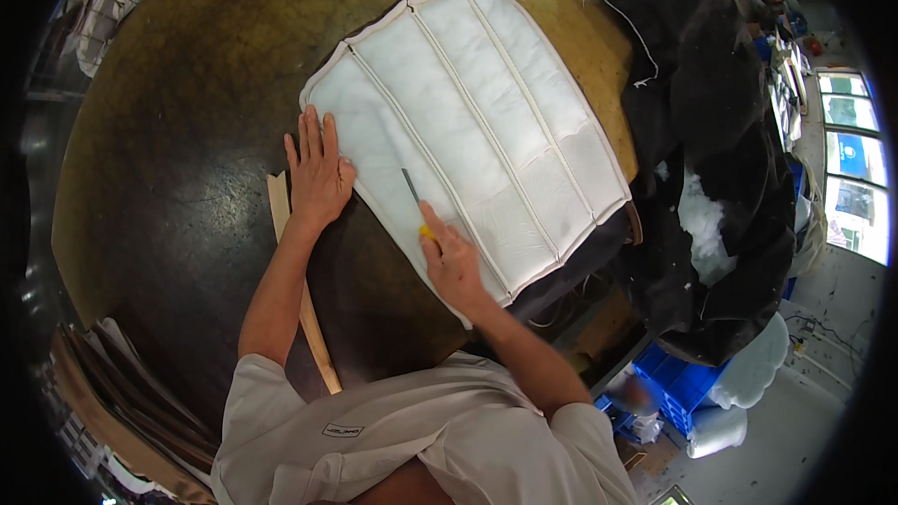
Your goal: The person stuffs cotton filling into the channels of a cushion cover using a wooden stick, adjusts the filling with a metal rod, sprays adhesive into the openings using a spray gun, presses the seams closed by hand, and places the finished cushion onto a stack.
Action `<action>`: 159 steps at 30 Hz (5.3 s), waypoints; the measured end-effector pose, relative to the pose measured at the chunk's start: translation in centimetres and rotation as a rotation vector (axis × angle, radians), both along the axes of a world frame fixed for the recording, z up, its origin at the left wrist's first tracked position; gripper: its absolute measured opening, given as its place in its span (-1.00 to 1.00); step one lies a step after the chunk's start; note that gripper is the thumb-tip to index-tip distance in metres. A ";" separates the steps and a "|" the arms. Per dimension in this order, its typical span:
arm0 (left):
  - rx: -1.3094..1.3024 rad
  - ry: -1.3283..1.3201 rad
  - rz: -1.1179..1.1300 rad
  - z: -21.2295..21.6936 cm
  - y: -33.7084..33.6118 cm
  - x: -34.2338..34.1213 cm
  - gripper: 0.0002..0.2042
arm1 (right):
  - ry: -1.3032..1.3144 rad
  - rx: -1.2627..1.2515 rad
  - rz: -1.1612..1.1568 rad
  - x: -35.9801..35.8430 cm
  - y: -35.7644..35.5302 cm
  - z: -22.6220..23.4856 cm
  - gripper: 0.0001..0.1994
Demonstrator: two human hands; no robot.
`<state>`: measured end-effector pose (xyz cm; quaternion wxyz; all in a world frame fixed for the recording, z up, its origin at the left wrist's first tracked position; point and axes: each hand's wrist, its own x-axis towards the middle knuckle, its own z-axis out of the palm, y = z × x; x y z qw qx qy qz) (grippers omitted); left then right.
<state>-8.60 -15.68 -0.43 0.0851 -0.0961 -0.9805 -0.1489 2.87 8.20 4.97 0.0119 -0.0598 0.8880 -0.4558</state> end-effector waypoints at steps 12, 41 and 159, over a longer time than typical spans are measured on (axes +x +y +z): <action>0.022 0.004 0.001 -0.2 -0.2 0.4 -0.30 | 0.096 0.208 0.122 -1.2 0.5 0.4 -0.45; 0.215 -0.213 0.404 2.0 -2.1 -2.9 -0.39 | -0.009 0.222 0.287 3.2 6.8 2.5 -0.40; -0.047 -0.229 0.143 4.6 15.7 -10.8 0.14 | -0.304 0.098 0.455 -11.6 25.9 5.4 -0.44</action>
